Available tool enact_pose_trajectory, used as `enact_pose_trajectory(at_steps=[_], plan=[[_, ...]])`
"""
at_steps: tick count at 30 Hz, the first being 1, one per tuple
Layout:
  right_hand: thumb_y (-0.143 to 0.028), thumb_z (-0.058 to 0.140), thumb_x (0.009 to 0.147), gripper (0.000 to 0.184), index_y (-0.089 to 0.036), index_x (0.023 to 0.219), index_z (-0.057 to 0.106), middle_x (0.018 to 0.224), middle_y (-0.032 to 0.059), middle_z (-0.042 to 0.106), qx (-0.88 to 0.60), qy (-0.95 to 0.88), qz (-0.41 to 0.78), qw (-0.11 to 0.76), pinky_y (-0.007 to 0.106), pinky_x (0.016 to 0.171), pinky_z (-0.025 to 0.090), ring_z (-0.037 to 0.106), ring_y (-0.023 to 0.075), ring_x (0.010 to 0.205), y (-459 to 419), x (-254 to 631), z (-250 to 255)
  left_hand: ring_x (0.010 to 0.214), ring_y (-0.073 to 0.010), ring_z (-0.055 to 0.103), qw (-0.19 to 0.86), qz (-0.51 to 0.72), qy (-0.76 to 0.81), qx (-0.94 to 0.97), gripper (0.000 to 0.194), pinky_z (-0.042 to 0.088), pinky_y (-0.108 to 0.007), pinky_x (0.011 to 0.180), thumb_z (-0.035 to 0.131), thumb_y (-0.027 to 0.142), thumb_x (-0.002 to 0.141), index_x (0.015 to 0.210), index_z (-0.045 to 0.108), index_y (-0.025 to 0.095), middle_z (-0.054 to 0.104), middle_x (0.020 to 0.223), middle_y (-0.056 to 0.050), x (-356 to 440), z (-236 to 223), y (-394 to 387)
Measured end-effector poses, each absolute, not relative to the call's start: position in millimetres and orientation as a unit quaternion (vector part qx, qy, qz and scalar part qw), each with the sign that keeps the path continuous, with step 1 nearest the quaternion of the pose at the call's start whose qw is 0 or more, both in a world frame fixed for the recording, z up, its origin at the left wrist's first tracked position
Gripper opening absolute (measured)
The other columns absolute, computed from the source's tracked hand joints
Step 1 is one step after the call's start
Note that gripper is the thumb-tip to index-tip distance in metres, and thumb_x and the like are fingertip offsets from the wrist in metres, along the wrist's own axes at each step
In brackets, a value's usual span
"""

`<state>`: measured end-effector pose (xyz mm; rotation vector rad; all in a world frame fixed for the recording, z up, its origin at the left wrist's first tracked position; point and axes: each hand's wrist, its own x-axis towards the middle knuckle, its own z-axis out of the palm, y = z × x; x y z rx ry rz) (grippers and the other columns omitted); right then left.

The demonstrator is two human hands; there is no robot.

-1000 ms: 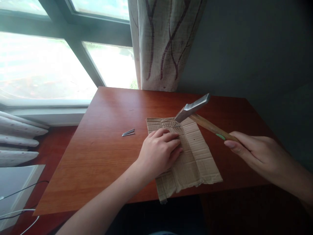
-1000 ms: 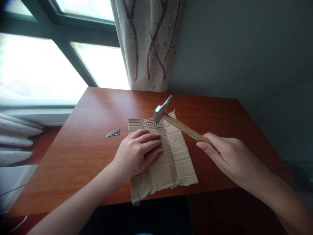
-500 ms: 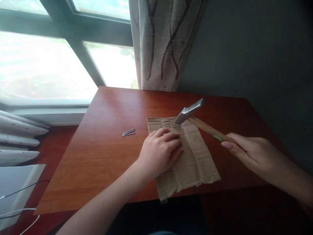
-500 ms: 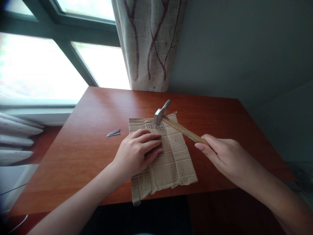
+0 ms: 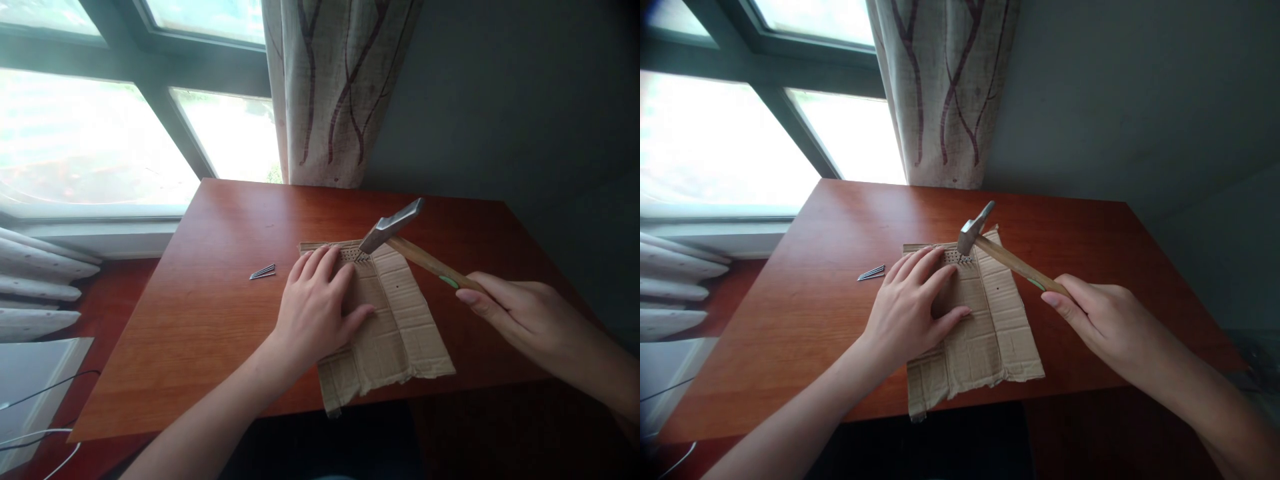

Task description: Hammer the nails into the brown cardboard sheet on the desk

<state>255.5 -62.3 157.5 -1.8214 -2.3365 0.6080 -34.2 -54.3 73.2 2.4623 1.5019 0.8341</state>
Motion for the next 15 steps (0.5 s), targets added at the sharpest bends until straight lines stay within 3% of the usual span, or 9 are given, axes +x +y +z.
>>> enact_pose_trajectory(at_steps=[15], plan=[[-0.062, 0.042, 0.103, 0.050, -0.025, 0.072, 0.049, 0.054, -0.0050, 0.047, -0.573, -0.797, 0.172, 0.081, 0.029, 0.049, 0.032, 0.049, 0.0139, 0.045, -58.9, 258.3, 159.2, 0.141, -0.0409, 0.050, 0.070, 0.242, 0.500, 0.829, 0.051, 0.041, -0.062, 0.118, 0.066, 0.057, 0.092, 0.129, 0.071, 0.021, 0.058, 0.150, -0.018, -35.8, 70.8, -52.9]])
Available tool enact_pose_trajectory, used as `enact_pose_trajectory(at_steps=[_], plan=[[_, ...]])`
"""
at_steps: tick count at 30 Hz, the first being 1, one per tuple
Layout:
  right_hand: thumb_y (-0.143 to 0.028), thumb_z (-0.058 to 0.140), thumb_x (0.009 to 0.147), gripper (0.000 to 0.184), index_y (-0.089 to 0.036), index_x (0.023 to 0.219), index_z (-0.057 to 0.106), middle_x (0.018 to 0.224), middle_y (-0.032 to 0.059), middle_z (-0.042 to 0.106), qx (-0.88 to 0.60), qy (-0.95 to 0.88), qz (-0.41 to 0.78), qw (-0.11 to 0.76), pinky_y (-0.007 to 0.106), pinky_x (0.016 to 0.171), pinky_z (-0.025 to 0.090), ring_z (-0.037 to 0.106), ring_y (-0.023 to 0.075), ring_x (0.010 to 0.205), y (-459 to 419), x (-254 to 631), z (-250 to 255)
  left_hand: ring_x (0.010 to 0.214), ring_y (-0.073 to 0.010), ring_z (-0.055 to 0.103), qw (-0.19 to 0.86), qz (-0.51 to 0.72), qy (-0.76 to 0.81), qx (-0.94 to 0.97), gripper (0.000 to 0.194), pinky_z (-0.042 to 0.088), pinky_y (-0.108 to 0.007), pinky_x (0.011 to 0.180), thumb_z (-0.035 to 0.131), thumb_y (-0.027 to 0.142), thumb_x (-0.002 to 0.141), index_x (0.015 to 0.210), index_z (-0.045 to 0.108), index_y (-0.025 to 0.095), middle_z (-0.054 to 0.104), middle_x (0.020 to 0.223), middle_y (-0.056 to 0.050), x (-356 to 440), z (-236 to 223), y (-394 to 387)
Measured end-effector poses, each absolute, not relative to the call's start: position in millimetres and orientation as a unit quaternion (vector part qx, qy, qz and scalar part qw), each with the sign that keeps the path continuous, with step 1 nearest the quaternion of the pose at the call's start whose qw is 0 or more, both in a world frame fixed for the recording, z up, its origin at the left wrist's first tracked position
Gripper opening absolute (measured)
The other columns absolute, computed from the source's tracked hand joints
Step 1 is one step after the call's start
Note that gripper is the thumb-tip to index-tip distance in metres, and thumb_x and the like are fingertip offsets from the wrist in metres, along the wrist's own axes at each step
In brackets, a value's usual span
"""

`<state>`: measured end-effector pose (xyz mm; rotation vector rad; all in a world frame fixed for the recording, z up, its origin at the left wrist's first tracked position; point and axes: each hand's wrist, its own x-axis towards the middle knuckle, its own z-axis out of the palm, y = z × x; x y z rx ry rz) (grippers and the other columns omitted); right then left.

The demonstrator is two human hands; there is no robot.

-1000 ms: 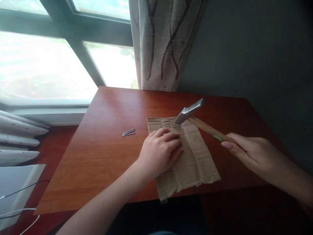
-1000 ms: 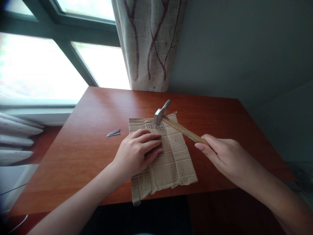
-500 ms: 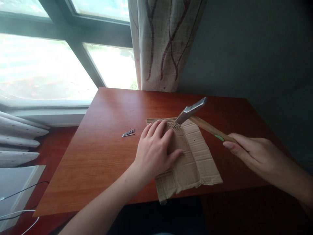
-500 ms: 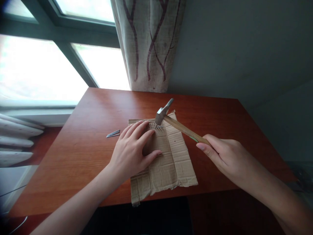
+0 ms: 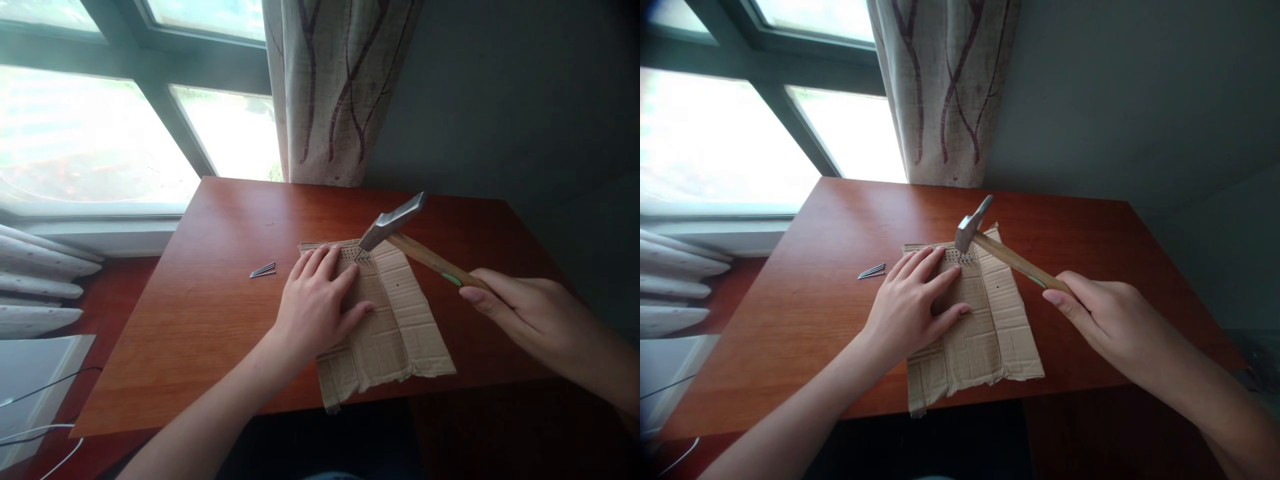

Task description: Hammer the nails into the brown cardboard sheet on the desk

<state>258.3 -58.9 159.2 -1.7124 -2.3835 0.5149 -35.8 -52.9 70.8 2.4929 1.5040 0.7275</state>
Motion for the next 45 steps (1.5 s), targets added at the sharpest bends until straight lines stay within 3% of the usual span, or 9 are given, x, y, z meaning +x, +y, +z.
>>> enact_pose_trajectory(at_steps=[5, 29, 45], plan=[[-0.064, 0.041, 0.103, 0.050, -0.024, 0.074, 0.051, 0.055, -0.0047, 0.048, -0.585, -0.791, 0.165, 0.070, 0.029, 0.053, 0.032, 0.049, 0.0142, 0.048, -57.9, 262.2, 157.9, 0.141, -0.0403, 0.051, 0.071, 0.239, 0.497, 0.831, 0.045, 0.042, -0.061, 0.117, 0.064, 0.056, 0.094, 0.125, 0.074, 0.025, 0.058, 0.150, -0.017, -36.4, 70.4, -52.6], [-0.067, 0.040, 0.101, 0.053, -0.025, 0.070, 0.047, 0.055, -0.0031, 0.053, -0.607, -0.774, 0.162, 0.076, 0.030, 0.053, 0.032, 0.053, 0.0156, 0.050, -54.7, 260.8, 160.3, 0.140, -0.0400, 0.052, 0.073, 0.238, 0.504, 0.827, 0.046, 0.041, -0.060, 0.117, 0.067, 0.057, 0.091, 0.124, 0.075, 0.024, 0.059, 0.149, -0.018, -35.1, 71.6, -53.3], [-0.064, 0.041, 0.103, 0.051, -0.025, 0.069, 0.044, 0.053, -0.0040, 0.046, -0.594, -0.782, 0.178, 0.060, 0.031, 0.053, 0.030, 0.047, 0.0149, 0.047, -59.6, 258.9, 157.2, 0.141, -0.0396, 0.051, 0.076, 0.240, 0.503, 0.827, 0.046, 0.042, -0.061, 0.116, 0.065, 0.056, 0.092, 0.124, 0.074, 0.024, 0.058, 0.149, -0.016, -35.5, 73.4, -53.3]])
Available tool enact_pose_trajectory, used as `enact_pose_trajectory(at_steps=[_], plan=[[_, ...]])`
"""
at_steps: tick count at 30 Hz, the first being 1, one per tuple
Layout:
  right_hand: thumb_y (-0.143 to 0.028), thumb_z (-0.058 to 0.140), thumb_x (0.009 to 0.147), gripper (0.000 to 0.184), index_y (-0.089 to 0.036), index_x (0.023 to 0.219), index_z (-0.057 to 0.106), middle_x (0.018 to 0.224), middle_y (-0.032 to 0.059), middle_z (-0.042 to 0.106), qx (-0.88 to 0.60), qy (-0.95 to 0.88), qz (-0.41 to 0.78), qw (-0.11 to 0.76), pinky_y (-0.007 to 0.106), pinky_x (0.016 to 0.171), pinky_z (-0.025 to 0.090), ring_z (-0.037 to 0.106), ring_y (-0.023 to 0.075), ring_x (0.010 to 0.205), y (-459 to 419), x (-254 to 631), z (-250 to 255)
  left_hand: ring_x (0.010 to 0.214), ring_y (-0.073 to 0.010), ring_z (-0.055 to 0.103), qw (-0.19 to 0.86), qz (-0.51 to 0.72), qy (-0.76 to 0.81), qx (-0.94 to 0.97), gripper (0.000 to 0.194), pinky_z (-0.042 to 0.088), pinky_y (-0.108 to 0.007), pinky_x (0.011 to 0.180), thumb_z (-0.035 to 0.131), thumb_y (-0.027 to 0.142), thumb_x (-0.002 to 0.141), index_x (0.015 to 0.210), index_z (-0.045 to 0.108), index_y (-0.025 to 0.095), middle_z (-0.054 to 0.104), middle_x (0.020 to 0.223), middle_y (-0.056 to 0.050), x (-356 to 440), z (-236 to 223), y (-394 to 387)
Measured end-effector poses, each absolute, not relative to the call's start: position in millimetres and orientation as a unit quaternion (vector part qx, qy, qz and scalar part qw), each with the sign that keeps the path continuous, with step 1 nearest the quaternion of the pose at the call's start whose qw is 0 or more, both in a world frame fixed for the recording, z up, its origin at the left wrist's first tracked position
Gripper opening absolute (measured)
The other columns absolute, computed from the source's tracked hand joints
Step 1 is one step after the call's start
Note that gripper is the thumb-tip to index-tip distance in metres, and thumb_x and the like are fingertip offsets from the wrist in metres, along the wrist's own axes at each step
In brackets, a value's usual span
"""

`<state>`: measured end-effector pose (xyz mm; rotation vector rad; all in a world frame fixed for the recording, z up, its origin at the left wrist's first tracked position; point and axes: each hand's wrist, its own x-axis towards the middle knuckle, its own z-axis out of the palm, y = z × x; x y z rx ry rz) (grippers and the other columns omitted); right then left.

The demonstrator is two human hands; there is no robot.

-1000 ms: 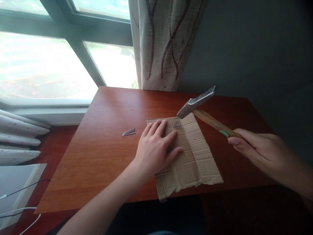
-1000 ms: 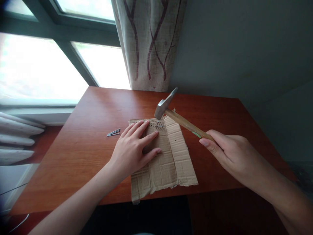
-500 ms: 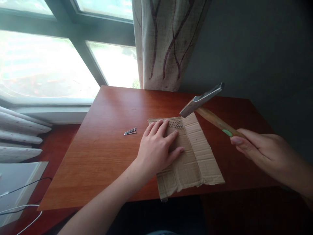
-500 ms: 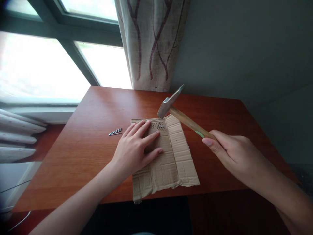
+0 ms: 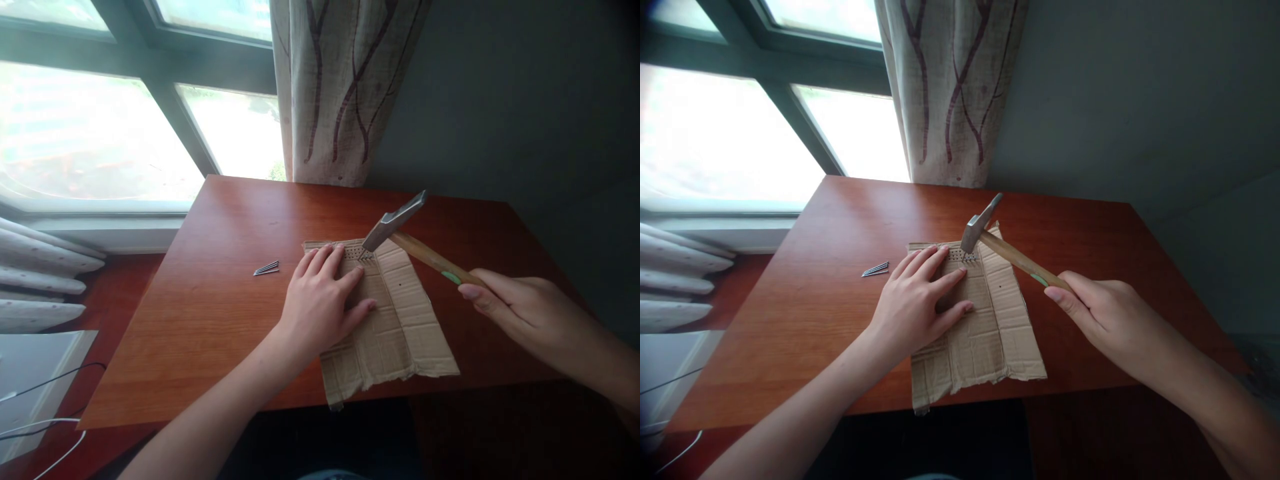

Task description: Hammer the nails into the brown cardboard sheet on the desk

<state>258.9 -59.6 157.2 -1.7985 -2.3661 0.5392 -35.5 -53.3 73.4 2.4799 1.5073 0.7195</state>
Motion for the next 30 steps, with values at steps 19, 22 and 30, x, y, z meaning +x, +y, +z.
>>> enact_pose_trajectory(at_steps=[19, 22, 30], plan=[[-0.062, 0.040, 0.104, 0.051, -0.025, 0.070, 0.045, 0.052, -0.0043, 0.047, -0.582, -0.792, 0.173, 0.063, 0.030, 0.051, 0.031, 0.048, 0.0144, 0.045, -59.1, 255.4, 153.0, 0.142, -0.0384, 0.050, 0.077, 0.241, 0.500, 0.828, 0.046, 0.040, -0.060, 0.119, 0.065, 0.055, 0.093, 0.125, 0.074, 0.024, 0.058, 0.150, -0.017, -35.8, 73.0, -53.5], [-0.062, 0.040, 0.104, 0.050, -0.025, 0.071, 0.048, 0.054, -0.0039, 0.049, -0.581, -0.791, 0.186, 0.051, 0.030, 0.051, 0.032, 0.049, 0.0147, 0.047, -58.7, 252.8, 151.4, 0.142, -0.0389, 0.050, 0.079, 0.239, 0.501, 0.828, 0.046, 0.039, -0.060, 0.119, 0.065, 0.056, 0.093, 0.125, 0.074, 0.024, 0.058, 0.150, -0.017, -35.8, 72.9, -53.7], [-0.062, 0.039, 0.104, 0.051, -0.025, 0.070, 0.045, 0.052, -0.0044, 0.047, -0.582, -0.793, 0.169, 0.057, 0.030, 0.051, 0.031, 0.048, 0.0148, 0.045, -58.8, 253.6, 149.6, 0.141, -0.0388, 0.051, 0.081, 0.241, 0.500, 0.828, 0.046, 0.040, -0.060, 0.118, 0.066, 0.055, 0.092, 0.125, 0.074, 0.024, 0.058, 0.150, -0.017, -35.8, 73.0, -53.2]])
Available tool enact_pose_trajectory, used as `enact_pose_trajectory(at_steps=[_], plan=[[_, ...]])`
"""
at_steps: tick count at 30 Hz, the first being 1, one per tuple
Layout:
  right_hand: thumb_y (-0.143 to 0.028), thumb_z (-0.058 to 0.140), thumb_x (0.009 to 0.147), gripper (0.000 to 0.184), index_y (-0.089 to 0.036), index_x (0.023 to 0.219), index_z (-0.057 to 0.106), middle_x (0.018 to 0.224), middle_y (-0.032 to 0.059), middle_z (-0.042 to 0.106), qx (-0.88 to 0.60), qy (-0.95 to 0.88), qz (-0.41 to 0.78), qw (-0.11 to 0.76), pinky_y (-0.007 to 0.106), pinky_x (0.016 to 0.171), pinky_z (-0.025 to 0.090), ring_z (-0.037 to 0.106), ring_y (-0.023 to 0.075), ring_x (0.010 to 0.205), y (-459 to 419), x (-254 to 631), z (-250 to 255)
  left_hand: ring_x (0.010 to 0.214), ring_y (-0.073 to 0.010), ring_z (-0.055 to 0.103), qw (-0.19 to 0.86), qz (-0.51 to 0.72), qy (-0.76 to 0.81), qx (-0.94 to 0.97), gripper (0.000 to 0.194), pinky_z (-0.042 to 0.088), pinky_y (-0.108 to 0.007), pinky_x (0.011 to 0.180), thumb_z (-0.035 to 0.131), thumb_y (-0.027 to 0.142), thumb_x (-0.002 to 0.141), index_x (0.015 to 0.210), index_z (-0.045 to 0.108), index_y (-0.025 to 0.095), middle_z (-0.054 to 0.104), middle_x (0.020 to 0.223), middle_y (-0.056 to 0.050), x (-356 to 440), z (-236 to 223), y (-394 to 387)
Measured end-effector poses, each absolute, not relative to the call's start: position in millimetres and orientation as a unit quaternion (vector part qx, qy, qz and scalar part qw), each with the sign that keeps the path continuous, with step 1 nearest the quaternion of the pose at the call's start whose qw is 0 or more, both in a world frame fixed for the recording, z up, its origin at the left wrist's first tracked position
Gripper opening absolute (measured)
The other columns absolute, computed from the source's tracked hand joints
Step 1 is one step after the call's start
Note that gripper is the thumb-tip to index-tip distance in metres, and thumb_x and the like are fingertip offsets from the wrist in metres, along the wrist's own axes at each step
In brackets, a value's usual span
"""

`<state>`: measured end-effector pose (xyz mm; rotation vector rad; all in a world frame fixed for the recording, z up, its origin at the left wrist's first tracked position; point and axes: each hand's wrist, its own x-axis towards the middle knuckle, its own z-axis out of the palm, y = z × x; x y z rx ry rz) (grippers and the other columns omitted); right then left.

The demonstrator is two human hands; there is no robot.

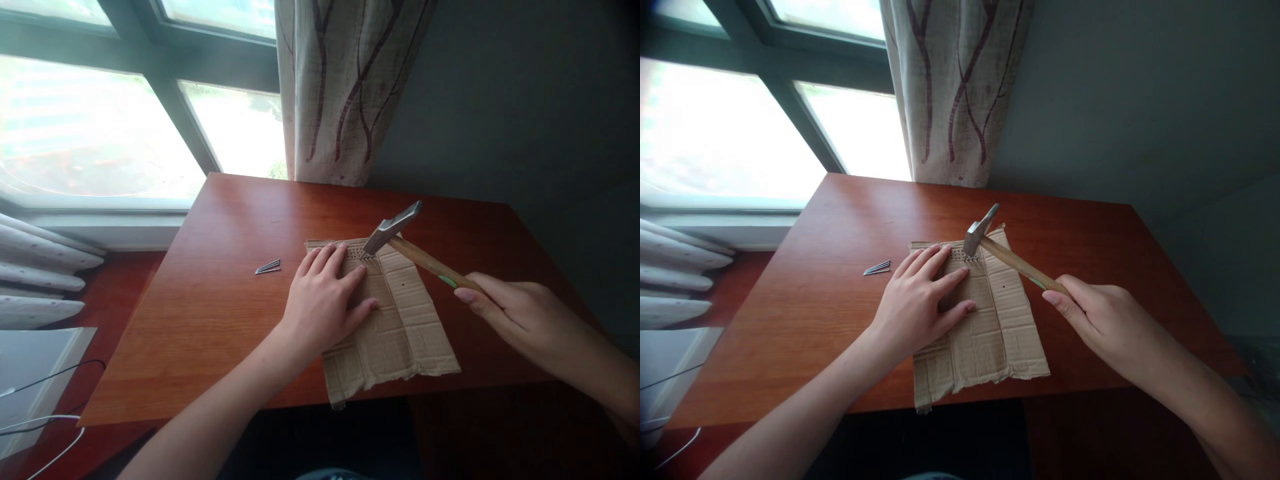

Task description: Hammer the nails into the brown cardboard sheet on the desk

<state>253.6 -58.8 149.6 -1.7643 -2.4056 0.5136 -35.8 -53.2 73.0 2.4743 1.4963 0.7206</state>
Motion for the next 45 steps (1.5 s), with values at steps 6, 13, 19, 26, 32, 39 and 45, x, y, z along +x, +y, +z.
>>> enact_pose_trajectory(at_steps=[6, 13, 19, 26, 32, 39, 45], plan=[[-0.063, 0.039, 0.104, 0.050, -0.025, 0.072, 0.049, 0.054, -0.0035, 0.051, -0.580, -0.795, 0.168, 0.052, 0.029, 0.052, 0.032, 0.051, 0.0156, 0.047, -58, 252, 150, 0.142, -0.0388, 0.050, 0.084, 0.240, 0.499, 0.828, 0.046, 0.040, -0.060, 0.118, 0.065, 0.056, 0.093, 0.126, 0.073, 0.024, 0.058, 0.150, -0.017, -36, 74, -53], [-0.065, 0.037, 0.103, 0.053, -0.025, 0.071, 0.049, 0.053, -0.0033, 0.051, -0.571, -0.803, 0.164, 0.050, 0.030, 0.052, 0.032, 0.051, 0.0155, 0.046, -58, 250, 148, 0.141, -0.0385, 0.051, 0.079, 0.242, 0.500, 0.828, 0.045, 0.040, -0.059, 0.118, 0.066, 0.055, 0.092, 0.124, 0.074, 0.024, 0.059, 0.149, -0.017, -36, 74, -53], [-0.062, 0.040, 0.104, 0.050, -0.024, 0.072, 0.048, 0.055, -0.0041, 0.049, -0.582, -0.794, 0.171, 0.043, 0.029, 0.053, 0.033, 0.051, 0.0148, 0.048, -59, 251, 147, 0.142, -0.0388, 0.050, 0.084, 0.237, 0.501, 0.828, 0.045, 0.039, -0.059, 0.119, 0.065, 0.055, 0.093, 0.124, 0.074, 0.024, 0.058, 0.150, -0.017, -36, 74, -53], [-0.062, 0.040, 0.104, 0.049, -0.025, 0.073, 0.049, 0.056, -0.0037, 0.050, -0.585, -0.789, 0.184, 0.037, 0.030, 0.053, 0.033, 0.052, 0.0157, 0.049, -58, 252, 147, 0.141, -0.0389, 0.050, 0.085, 0.242, 0.499, 0.828, 0.046, 0.040, -0.059, 0.118, 0.065, 0.055, 0.093, 0.125, 0.074, 0.024, 0.058, 0.149, -0.017, -37, 75, -53], [-0.059, 0.041, 0.105, 0.047, -0.026, 0.072, 0.047, 0.053, -0.0047, 0.046, -0.592, -0.786, 0.164, 0.070, 0.031, 0.052, 0.031, 0.048, 0.0148, 0.046, -62, 260, 150, 0.142, -0.0396, 0.049, 0.088, 0.243, 0.501, 0.826, 0.045, 0.039, -0.060, 0.119, 0.065, 0.055, 0.093, 0.124, 0.074, 0.023, 0.057, 0.150, -0.017, -36, 73, -53], [-0.060, 0.040, 0.105, 0.048, -0.025, 0.074, 0.052, 0.055, -0.0032, 0.051, -0.584, -0.788, 0.186, 0.058, 0.030, 0.051, 0.033, 0.052, 0.0151, 0.047, -60, 258, 138, 0.142, -0.0395, 0.050, 0.083, 0.244, 0.502, 0.826, 0.044, 0.040, -0.060, 0.118, 0.067, 0.054, 0.092, 0.124, 0.074, 0.024, 0.058, 0.150, -0.017, -36, 73, -53], [-0.063, 0.040, 0.104, 0.050, -0.025, 0.074, 0.052, 0.056, -0.0026, 0.054, -0.580, -0.794, 0.172, 0.064, 0.030, 0.052, 0.034, 0.054, 0.0154, 0.049, -60, 257, 139, 0.141, -0.0394, 0.050, 0.082, 0.251, 0.501, 0.824, 0.045, 0.041, -0.060, 0.118, 0.066, 0.054, 0.092, 0.124, 0.074, 0.024, 0.057, 0.150, -0.017, -36, 72, -53]])
